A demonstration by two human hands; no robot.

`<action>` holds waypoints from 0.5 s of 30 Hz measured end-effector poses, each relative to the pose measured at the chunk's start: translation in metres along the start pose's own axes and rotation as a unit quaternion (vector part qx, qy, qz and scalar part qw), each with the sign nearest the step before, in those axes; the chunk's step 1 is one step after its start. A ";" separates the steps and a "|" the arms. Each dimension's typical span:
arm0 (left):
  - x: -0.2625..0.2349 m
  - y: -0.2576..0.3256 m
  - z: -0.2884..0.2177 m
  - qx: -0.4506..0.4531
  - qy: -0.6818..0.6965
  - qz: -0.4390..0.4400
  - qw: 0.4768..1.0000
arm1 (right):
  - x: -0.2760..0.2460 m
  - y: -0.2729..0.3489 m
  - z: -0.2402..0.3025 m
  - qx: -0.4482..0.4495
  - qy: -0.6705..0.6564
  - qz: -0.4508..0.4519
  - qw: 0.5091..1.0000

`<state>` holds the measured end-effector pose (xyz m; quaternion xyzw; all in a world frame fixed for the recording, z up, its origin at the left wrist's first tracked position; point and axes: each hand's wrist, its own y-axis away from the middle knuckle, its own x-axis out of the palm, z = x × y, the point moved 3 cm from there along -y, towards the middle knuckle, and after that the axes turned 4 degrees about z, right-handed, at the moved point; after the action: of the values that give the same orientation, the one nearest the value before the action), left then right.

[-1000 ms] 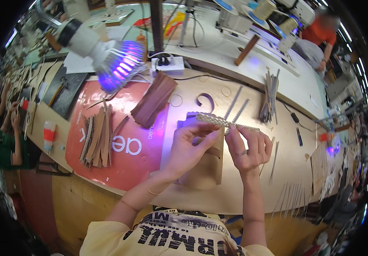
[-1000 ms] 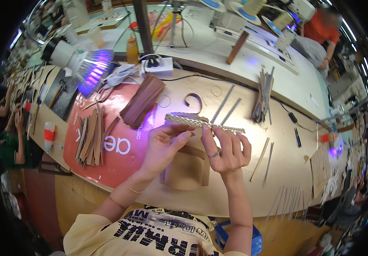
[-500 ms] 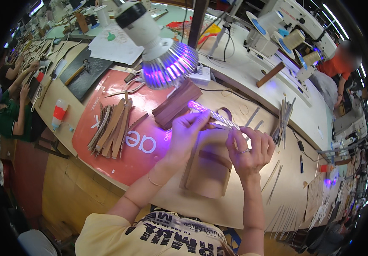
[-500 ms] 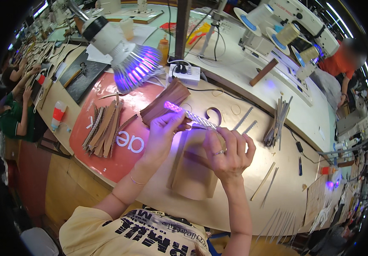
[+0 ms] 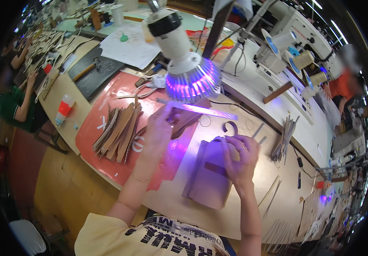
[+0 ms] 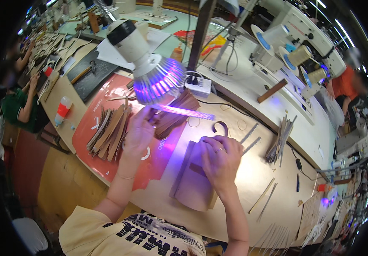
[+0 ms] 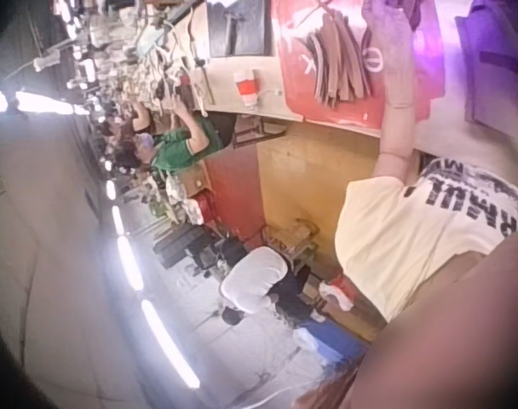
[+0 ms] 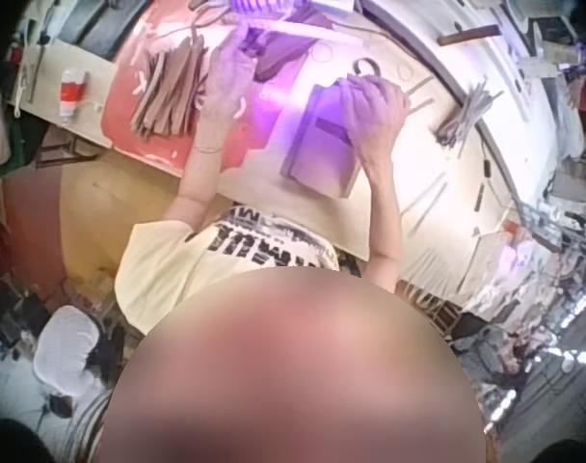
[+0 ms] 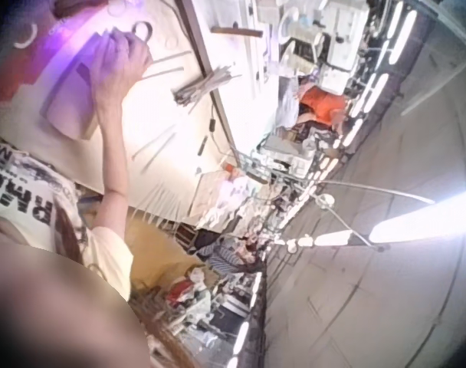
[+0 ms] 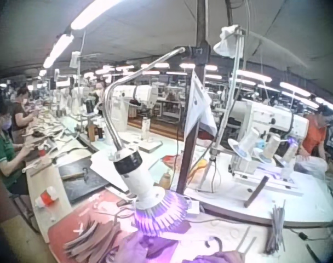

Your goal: The person wraps a braided cord around a small cardboard box multiple times, adjusting and securing it by hand. The person handles the box and cord repeatedly to ensure the cord is tightly wrapped.

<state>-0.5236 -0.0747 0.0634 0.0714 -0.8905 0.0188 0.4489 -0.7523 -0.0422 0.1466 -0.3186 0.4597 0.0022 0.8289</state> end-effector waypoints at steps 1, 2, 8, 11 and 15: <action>-0.010 0.002 -0.003 -0.010 0.033 -0.004 0.999 | 0.007 -0.002 0.000 0.039 -0.078 0.018 0.996; -0.018 0.005 -0.005 -0.018 0.062 -0.019 0.998 | 0.013 -0.004 0.000 0.075 -0.161 0.033 0.984; -0.040 0.022 -0.009 0.007 0.041 -0.019 0.999 | 0.043 -0.018 0.017 0.255 -0.452 0.158 0.840; -0.039 0.025 -0.009 0.036 0.030 -0.026 0.999 | 0.055 -0.030 0.025 0.247 -0.511 0.140 0.811; -0.026 0.033 0.003 0.055 -0.011 -0.012 0.998 | 0.061 -0.034 0.023 0.287 -0.555 0.092 0.775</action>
<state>-0.5156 -0.0397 0.0419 0.1068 -0.8920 0.0619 0.4348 -0.6890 -0.0747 0.1264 0.0347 -0.0736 0.1230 0.9891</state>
